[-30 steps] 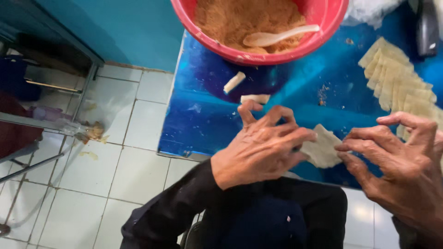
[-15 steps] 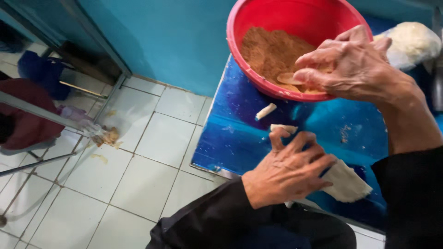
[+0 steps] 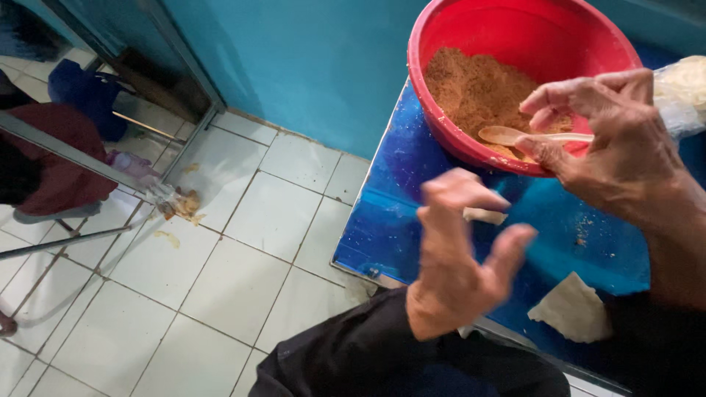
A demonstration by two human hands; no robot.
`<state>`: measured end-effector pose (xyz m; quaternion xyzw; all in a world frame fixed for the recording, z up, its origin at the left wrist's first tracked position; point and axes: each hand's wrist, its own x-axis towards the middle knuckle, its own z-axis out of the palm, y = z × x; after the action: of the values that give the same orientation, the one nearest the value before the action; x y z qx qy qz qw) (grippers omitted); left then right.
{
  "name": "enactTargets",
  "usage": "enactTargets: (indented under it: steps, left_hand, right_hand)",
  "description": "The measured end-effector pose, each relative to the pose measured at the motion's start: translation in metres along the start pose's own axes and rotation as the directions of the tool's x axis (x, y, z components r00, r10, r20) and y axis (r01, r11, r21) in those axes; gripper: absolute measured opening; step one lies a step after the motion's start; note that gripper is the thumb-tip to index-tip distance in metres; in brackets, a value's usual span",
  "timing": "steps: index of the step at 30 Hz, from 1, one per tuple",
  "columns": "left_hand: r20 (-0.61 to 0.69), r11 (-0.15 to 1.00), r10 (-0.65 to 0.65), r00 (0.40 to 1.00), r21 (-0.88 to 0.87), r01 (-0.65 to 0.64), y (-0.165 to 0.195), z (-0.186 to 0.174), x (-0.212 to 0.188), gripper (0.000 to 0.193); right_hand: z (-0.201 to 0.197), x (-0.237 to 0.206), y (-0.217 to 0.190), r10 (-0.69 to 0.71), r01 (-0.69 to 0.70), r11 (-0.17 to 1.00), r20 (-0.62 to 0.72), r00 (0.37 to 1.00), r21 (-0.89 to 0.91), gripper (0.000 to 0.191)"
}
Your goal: The person spoons brown filling from a red bowl onto thin square pastry sheets, folds and rolls each sheet by hand into a filled roll, and sets the finished rolls on the blue table beside the bowl.
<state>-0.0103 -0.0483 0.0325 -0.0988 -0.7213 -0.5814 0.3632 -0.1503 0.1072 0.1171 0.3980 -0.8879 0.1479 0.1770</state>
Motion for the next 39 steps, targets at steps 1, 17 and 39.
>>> enactTargets:
  steps: [1, 17, 39]
  left_hand:
    - [-0.045, 0.99, -0.134, 0.99, -0.052, 0.132, -0.003, -0.004, 0.008, 0.045]
    - [0.036, 0.932, -0.222, 0.974, -0.287, 0.223, -0.039, -0.014, 0.051, 0.03]
    - [0.134, 0.827, -0.223, 0.966, -0.499, 0.26, -0.027, -0.025, 0.06, 0.03]
  right_hand:
    - [-0.001, -0.006, 0.0, -0.011, 0.011, 1.0, -0.009, 1.0, 0.001, 0.039]
    - [-0.01, -0.068, 0.03, 0.121, -0.106, 0.944, 0.028, 0.992, -0.312, 0.017]
    - [-0.011, -0.036, 0.012, 0.186, -0.046, 0.803, 0.175, 0.967, -0.594, 0.023]
